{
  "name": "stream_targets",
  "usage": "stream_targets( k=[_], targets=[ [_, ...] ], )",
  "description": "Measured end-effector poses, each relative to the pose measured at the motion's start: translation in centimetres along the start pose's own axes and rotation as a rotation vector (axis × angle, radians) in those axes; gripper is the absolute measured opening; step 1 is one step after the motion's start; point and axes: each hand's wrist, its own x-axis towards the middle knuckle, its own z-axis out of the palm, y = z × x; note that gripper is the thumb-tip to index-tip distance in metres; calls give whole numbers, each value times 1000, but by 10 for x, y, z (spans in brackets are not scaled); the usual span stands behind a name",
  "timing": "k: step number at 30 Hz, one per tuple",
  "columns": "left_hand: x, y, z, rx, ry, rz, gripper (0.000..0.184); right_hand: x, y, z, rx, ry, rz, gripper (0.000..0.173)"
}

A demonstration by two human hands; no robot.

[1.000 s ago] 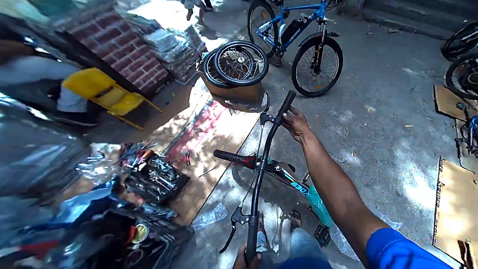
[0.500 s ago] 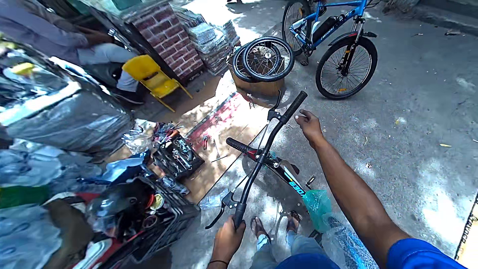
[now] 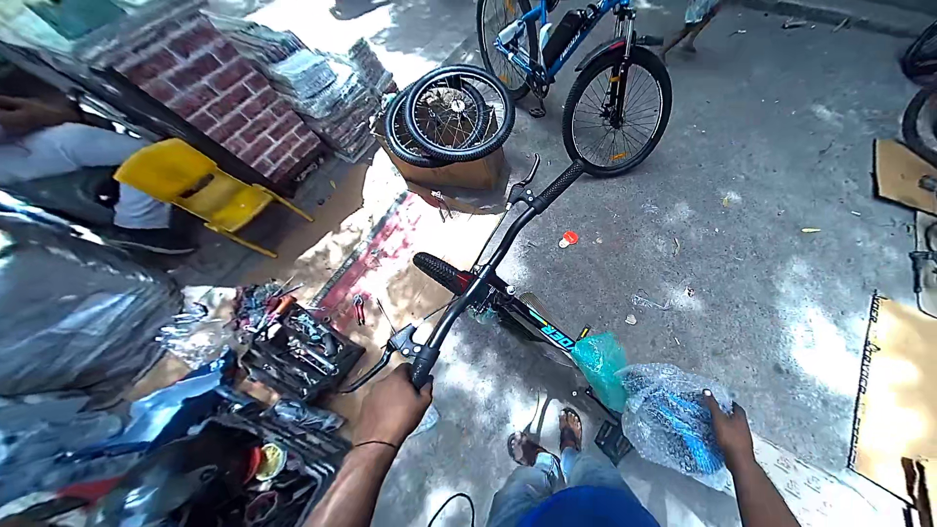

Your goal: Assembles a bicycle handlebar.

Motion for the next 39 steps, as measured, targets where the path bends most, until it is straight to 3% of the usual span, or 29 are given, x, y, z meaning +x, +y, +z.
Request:
stream_targets(
  k=[5,10,13,17,26,39],
  targets=[
    [32,-32,-29,185,87,-68,38,-14,-17,43,-34,157,196,83],
    [28,-67,-16,204,144,-186,40,-40,-26,76,-162,216,229,73],
    [33,-85,-11,187,162,-160,42,-49,-33,92,-163,232,230,71],
    [46,-93,-14,133,148,-66,49,-45,-44,99,-200,231,226,70],
    [94,-98,-42,93,146,-8,37,-41,-83,126,-233,231,199,72],
    [94,-102,-25,12,164,-37,33,-39,-109,146,-234,215,170,70]
  ],
)
